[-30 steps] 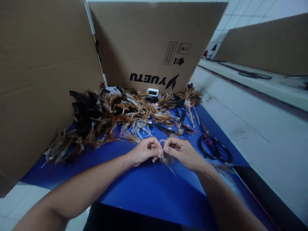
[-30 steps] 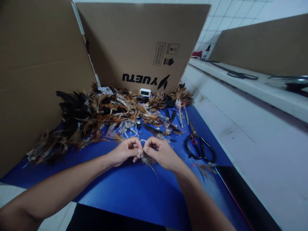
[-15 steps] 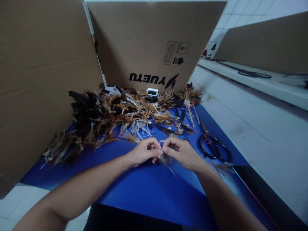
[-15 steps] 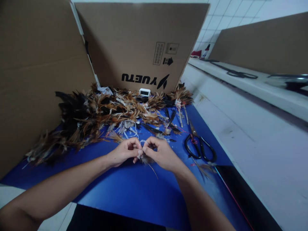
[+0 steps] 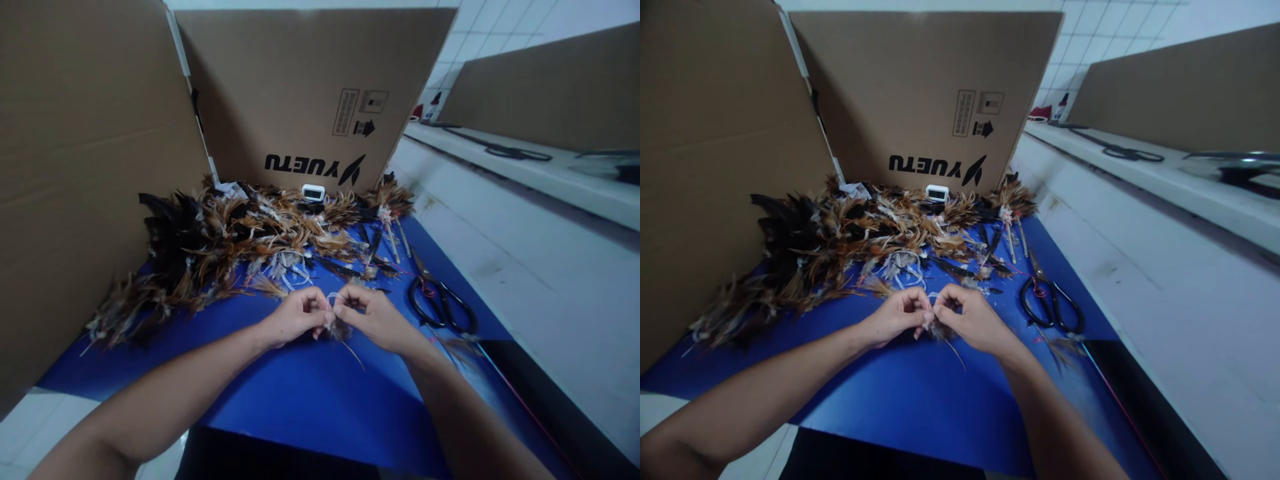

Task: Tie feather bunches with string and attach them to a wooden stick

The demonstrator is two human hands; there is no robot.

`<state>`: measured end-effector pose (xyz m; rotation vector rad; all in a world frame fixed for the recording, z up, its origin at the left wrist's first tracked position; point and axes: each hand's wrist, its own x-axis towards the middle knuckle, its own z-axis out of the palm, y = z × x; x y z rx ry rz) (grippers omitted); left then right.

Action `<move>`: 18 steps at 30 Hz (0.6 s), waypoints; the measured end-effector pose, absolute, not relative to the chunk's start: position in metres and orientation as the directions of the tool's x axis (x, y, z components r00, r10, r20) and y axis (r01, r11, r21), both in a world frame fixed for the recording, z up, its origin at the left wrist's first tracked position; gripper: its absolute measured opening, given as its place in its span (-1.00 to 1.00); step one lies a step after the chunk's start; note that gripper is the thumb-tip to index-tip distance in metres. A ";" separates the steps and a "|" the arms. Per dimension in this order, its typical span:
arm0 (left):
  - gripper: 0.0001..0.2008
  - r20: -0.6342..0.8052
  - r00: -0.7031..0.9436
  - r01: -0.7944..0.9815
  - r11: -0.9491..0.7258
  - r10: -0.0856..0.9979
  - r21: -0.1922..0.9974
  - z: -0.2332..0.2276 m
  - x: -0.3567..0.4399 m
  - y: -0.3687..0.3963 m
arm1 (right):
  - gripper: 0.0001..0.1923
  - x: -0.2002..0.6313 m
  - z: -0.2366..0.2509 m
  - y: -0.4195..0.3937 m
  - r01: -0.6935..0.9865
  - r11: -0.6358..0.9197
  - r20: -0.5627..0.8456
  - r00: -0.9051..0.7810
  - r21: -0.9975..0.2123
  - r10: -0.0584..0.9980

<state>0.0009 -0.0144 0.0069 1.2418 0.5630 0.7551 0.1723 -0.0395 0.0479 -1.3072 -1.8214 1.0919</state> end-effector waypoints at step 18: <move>-0.69 -0.020 0.565 -0.171 0.141 0.825 0.975 0.010 0.006 -0.015 | -0.79 0.168 0.050 -0.039 0.285 0.037 -0.050 -0.293 -0.958 0.955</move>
